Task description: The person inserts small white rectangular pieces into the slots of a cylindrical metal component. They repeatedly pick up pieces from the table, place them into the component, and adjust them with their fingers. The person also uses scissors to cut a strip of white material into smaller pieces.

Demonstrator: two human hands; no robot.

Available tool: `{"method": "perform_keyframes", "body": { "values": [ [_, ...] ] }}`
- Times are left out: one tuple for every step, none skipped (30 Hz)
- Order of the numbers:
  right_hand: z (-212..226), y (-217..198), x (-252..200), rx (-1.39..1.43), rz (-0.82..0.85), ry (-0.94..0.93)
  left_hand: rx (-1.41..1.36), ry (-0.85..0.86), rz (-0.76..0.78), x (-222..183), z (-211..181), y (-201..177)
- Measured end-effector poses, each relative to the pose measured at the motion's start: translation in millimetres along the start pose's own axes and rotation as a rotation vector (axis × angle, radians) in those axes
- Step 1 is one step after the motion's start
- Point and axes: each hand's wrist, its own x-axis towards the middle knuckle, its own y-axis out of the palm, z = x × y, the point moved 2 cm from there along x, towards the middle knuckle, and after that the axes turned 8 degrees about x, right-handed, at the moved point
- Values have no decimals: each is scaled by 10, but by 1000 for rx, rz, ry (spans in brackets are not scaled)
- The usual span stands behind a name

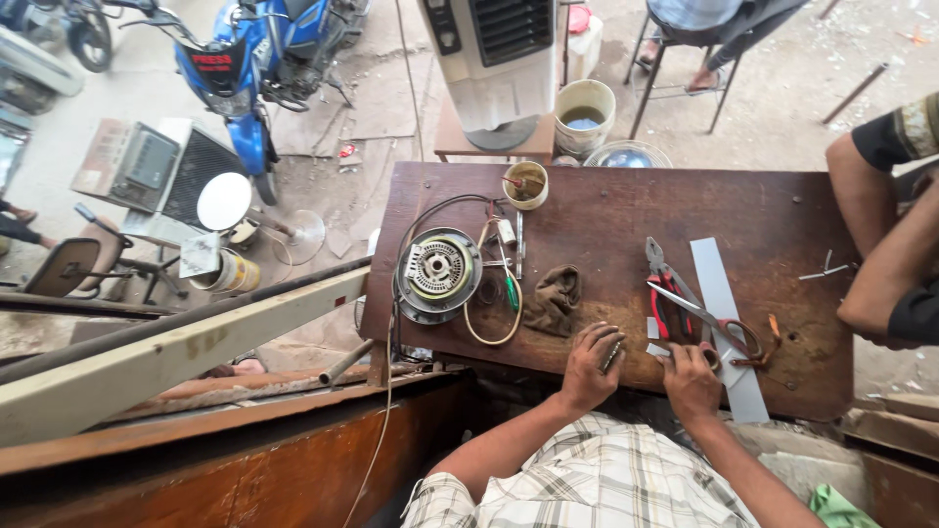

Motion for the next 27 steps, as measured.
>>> {"method": "perform_keyframes", "body": {
  "values": [
    [18,-17,-28,-5,-2,-2,-8,3,-5,0,-12,-14],
    [40,-32,-51,-10,-5,-4,2,3,-6,-1,-17,-36],
    [65,-65,-96,-26,-17,-58,9,3,-6,-13,-29,-59],
    [89,-97,-137,-42,-29,-112,15,2,-5,-21,-35,-85],
    [105,-132,-183,-60,-40,-163,22,15,-2,-37,-47,-106],
    [114,-165,-231,-80,-25,-229,29,27,2,-52,-56,-128],
    [107,-212,-306,-101,-8,-293,34,38,8,-81,-74,-142],
    [100,-239,-358,-122,9,-356,33,55,18,-100,-87,-149],
    [89,-246,-373,-85,10,-423,29,70,30,-101,-83,-156],
    [68,-249,-375,-48,10,-489,25,85,42,-97,-77,-155],
    [37,-268,-408,-11,11,-554,33,98,43,-117,-93,-144],
    [2,-288,-434,-17,27,-604,41,110,45,-133,-111,-129],
    [-16,-295,-431,-22,37,-654,53,127,46,-135,-123,-125],
    [-20,-313,-440,-27,47,-705,45,122,74,-150,-145,-114],
    [-18,-324,-418,4,89,-658,39,122,99,-150,-160,-104],
    [-5,-345,-382,35,131,-611,33,121,124,-155,-167,-93],
    [18,-411,-445,67,186,-564,31,102,162,-247,-200,-75],
    [51,-469,-433,217,197,-439,30,82,200,-291,-199,-36],
    [77,-488,-257,366,213,-301,26,56,247,-219,-123,36],
    [126,-482,-26,511,226,-159,-24,5,238,-70,-3,129],
    [201,-551,-35,626,354,-207,-81,-70,249,-161,34,207],
    [281,-571,41,614,419,-234,-160,-102,326,-112,171,309],
    [345,-625,-6,529,469,-253,-213,-238,400,-234,260,392],
    [406,-710,-117,563,427,-143,-311,-332,303,-398,293,430],
    [485,-770,-78,641,389,-150,-306,-425,296,-384,398,475],
    [579,-833,-90,717,348,-156,-558,-589,310,-411,452,507],
    [657,-850,-26,702,315,-189,-808,-745,301,-352,517,549]
  ]
}}
